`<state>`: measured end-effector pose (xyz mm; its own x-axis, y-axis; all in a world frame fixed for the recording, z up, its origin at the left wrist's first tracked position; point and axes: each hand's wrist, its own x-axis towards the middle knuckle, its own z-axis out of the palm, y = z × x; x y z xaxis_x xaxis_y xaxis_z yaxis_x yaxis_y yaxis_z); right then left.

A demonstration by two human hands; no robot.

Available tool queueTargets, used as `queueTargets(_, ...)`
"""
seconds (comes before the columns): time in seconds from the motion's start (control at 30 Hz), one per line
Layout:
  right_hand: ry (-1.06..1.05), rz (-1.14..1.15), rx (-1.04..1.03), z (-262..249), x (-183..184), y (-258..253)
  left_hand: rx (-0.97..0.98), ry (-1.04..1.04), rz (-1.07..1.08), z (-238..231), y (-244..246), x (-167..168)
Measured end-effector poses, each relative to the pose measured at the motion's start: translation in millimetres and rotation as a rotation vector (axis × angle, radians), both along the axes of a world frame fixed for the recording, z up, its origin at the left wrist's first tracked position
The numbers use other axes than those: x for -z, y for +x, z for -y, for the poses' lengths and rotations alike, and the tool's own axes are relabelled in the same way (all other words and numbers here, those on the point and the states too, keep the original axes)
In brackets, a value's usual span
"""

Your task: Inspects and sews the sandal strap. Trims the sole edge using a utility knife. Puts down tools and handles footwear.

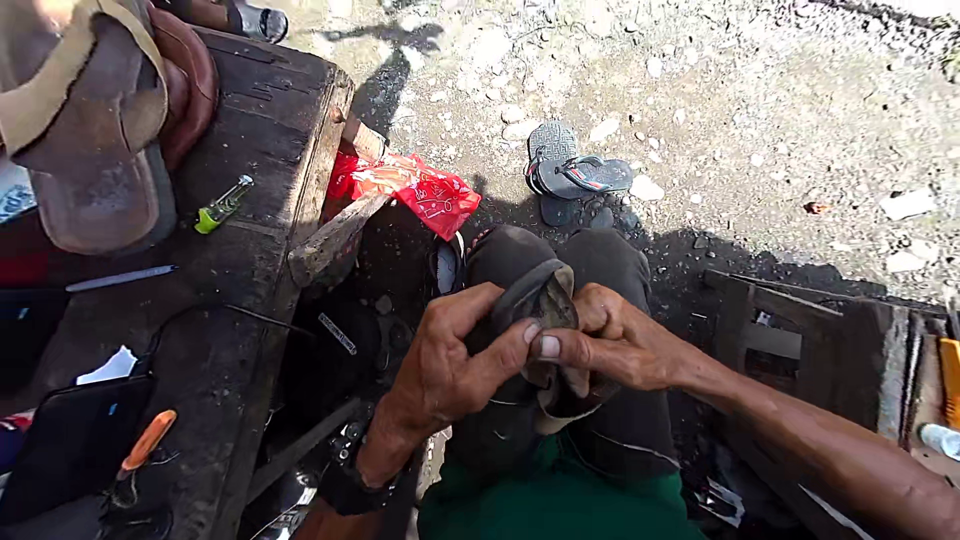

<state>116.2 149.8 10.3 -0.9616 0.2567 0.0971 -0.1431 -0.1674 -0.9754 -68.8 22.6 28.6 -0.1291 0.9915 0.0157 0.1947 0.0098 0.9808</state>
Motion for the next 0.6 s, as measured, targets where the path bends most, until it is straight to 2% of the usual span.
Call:
queueTargets(0.13,-0.031,0.336,0.084,-1.2,-24.2,2.2,-0.134,0.063,-0.138,9.8,19.8,1.0)
queueTargets(0.2,-0.030,0.507,0.109,-2.3,-38.8,-6.3,-0.119,0.047,-0.106,11.7,17.1,-2.7)
queueTargets(0.3,-0.068,0.481,0.112,3.8,-39.3,-22.8,-0.030,-0.152,0.109,12.5,-8.2,-18.9)
queueTargets(0.33,-0.057,0.457,0.118,9.2,-35.6,-29.6,-0.055,-0.235,0.092,9.7,-13.7,-24.4)
queueTargets(0.47,0.039,0.414,0.183,30.7,-18.9,-54.7,-0.273,-0.528,-0.316,-20.8,-18.2,-18.8)
queueTargets(0.6,0.034,0.452,0.169,28.5,-5.6,-65.3,-0.362,-0.604,-0.461,-32.5,-27.4,-0.3)
